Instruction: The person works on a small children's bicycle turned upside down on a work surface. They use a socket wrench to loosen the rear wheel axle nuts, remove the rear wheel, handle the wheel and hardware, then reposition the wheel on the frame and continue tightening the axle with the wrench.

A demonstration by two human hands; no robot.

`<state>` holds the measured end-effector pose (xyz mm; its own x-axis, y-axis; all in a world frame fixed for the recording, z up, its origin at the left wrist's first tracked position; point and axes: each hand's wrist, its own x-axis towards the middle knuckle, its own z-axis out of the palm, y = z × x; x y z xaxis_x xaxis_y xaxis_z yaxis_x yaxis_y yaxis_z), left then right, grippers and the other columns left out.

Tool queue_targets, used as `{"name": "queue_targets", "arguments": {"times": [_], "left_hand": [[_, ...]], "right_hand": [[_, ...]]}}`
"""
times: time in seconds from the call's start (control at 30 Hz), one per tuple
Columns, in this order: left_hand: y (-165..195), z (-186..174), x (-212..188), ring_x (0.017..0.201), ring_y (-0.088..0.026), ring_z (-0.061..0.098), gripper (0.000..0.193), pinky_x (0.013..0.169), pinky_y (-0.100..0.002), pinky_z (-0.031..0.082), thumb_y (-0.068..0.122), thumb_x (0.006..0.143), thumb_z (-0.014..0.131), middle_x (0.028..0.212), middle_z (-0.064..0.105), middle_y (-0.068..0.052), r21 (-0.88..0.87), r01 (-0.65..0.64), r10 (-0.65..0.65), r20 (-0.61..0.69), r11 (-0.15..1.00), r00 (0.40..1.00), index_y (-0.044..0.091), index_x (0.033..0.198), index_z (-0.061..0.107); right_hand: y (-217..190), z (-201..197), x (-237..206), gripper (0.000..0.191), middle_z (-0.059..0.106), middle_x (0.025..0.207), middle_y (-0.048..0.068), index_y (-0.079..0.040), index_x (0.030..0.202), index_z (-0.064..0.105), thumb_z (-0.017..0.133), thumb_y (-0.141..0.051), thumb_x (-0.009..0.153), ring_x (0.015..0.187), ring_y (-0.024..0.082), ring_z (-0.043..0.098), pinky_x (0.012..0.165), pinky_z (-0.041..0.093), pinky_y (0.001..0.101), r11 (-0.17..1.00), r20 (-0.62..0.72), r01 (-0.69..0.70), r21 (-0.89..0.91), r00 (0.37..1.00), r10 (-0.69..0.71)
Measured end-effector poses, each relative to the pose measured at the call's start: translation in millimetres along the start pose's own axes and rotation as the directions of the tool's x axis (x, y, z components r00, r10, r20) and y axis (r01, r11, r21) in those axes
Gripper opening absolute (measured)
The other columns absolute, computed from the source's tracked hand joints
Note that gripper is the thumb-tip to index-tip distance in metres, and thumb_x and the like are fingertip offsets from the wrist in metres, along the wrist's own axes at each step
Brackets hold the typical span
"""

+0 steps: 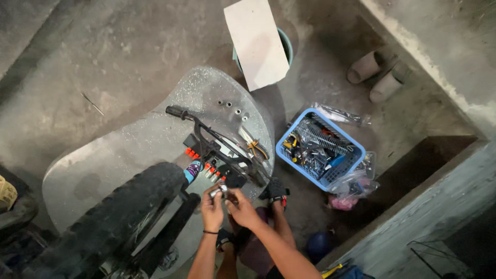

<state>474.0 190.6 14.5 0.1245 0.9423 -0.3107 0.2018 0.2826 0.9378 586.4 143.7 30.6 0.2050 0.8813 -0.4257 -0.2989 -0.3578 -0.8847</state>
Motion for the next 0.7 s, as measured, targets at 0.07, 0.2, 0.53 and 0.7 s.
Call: {"name": "queue_targets", "arguments": {"times": [0.07, 0.2, 0.53, 0.7], "left_hand": [[-12, -13, -1, 0.111, -0.018, 0.064, 0.025, 0.097, -0.031, 0.051, 0.005, 0.102, 0.060, 0.124, 0.068, -0.011, 0.036, -0.091, 0.092, -0.054, 0.995, 0.994, -0.002, 0.126, 0.062], [-24, -45, -8, 0.110, -0.022, 0.067, 0.029, 0.097, -0.033, 0.050, 0.015, 0.101, 0.063, 0.120, 0.071, -0.014, 0.248, -0.053, 0.091, -0.145, 0.967, 0.985, -0.004, 0.123, 0.066], [-42, -70, 10, 0.097, -0.043, 0.069, 0.034, 0.086, -0.048, 0.054, 0.032, 0.095, 0.065, 0.108, 0.073, -0.023, 0.934, 0.089, 0.064, -0.118, 0.347, 0.991, 0.002, 0.110, 0.075], [-41, -63, 23, 0.096, -0.044, 0.068, 0.032, 0.084, -0.051, 0.053, 0.033, 0.095, 0.066, 0.105, 0.073, -0.023, 0.927, 0.080, 0.032, -0.099, 0.366, 0.995, 0.006, 0.109, 0.076]], "right_hand": [[5, -9, -2, 0.024, 0.069, 0.109, 0.007, -0.006, 0.116, 0.065, 0.068, -0.006, 0.092, 0.101, 0.014, 0.066, 0.086, 0.055, 0.0313, 0.940, -0.092, 0.215, -0.266, 0.965, -0.247], [12, -39, 7, 0.016, 0.068, 0.093, 0.002, -0.006, 0.107, 0.070, 0.068, -0.002, 0.092, 0.082, 0.010, 0.063, 0.074, 0.053, 0.0275, 0.961, -0.277, 0.160, -0.226, 0.935, -0.221], [9, -34, 61, 0.026, 0.076, 0.107, 0.011, -0.011, 0.109, 0.075, 0.068, -0.003, 0.086, 0.090, 0.023, 0.075, 0.078, 0.060, 0.0330, 0.776, -0.086, 0.172, -0.607, 0.956, -0.279], [2, 10, 79, 0.047, 0.068, 0.128, 0.011, -0.009, 0.131, 0.067, 0.064, -0.012, 0.084, 0.097, 0.030, 0.070, 0.072, 0.059, 0.0374, 0.101, 0.174, 0.236, -0.967, 0.893, -0.415]]}}
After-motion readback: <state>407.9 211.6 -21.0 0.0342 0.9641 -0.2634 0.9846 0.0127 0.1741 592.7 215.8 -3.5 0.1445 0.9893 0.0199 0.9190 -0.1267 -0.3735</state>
